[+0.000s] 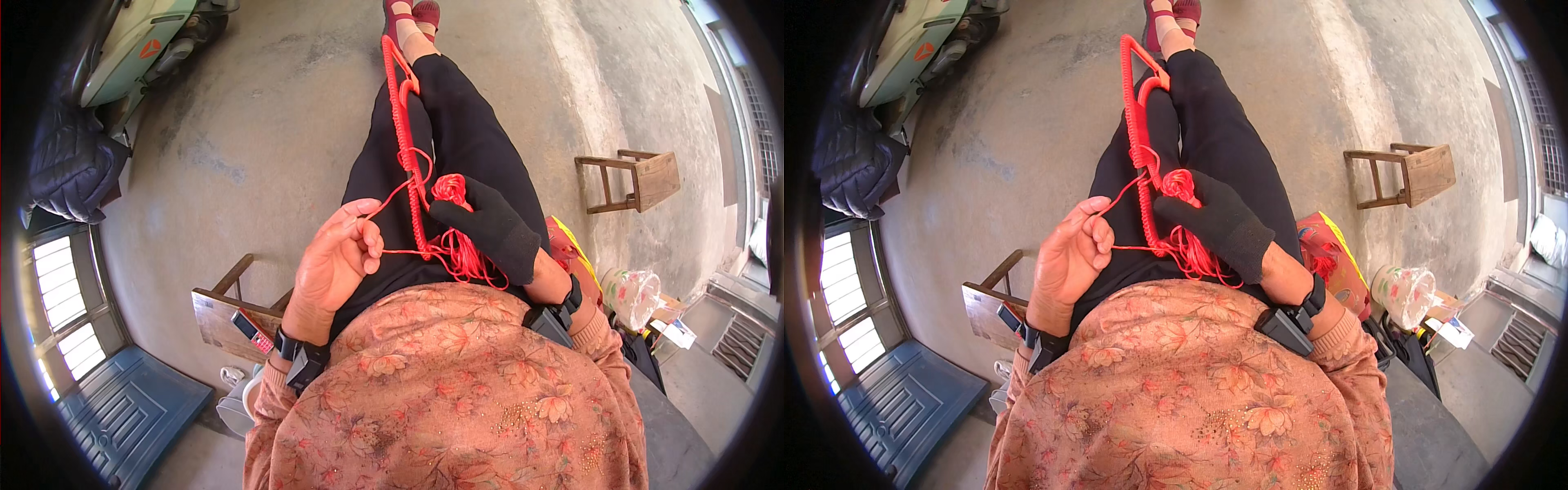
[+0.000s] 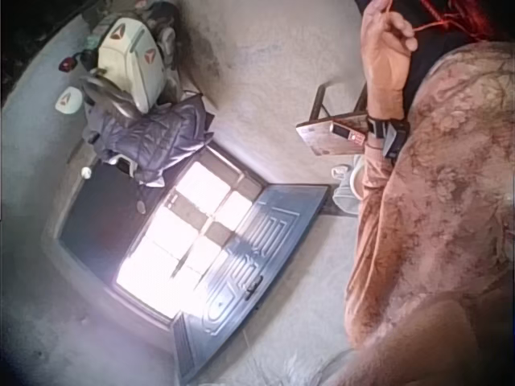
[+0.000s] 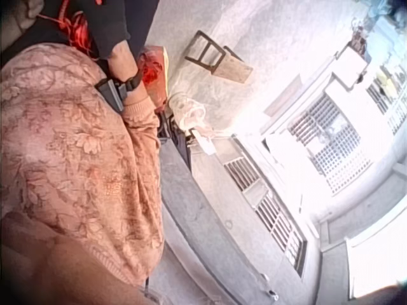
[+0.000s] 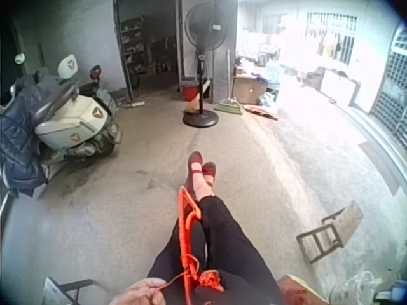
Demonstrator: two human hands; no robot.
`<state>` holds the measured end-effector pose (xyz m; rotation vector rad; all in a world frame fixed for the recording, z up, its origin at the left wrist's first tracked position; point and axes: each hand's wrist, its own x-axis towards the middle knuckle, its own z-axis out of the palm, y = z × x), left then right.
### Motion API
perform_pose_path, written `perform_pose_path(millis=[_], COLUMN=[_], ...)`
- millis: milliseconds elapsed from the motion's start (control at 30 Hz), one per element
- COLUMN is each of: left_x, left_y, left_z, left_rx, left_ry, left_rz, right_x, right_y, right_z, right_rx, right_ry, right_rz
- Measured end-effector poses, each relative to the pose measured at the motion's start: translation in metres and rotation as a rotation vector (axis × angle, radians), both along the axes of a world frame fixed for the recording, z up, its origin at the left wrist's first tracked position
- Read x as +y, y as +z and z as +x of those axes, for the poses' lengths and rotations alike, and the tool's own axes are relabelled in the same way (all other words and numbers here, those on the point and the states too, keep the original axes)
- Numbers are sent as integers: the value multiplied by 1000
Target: Wrapping a red plastic frame with red cord or rope using hands.
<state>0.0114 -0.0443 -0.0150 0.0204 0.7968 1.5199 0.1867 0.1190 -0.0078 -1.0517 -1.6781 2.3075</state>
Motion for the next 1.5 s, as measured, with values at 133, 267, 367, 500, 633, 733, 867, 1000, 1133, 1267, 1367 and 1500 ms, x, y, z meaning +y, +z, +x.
perform_pose_path(millis=[133,267,367,500,633,733,867,1000,1133,1267,1367,1500], left_x=[-1,-7,-16,-25,-35,-40,-46,-53,-56,-36,9,37], left_y=[5,17,25,35,48,51,48,54,50,46,54,29], left_z=[-1,-1,-4,-7,-10,-15,-18,-9,-11,-17,-10,-13], left_rx=[28,123,151,192,312,379,427,591,482,219,315,560], left_ry=[-23,-70,-122,-173,-228,-247,-273,-416,-402,-162,-9,-134], left_rz=[-33,-137,-154,-179,-236,-232,-261,-217,-181,72,165,21], right_x=[-1,-4,-6,-7,-10,-11,-15,-18,-14,-1,17,29], right_y=[-3,-4,-4,-9,-4,-3,-3,-11,0,10,5,7], right_z=[0,-2,-3,-2,-4,-6,-9,-6,-4,1,10,17], right_rx=[27,-56,-82,-132,-176,-222,-231,-201,-180,-133,-82,-30], right_ry=[17,161,217,371,484,498,449,444,449,230,6,67], right_rz=[-13,221,293,366,474,421,465,496,466,468,584,678])
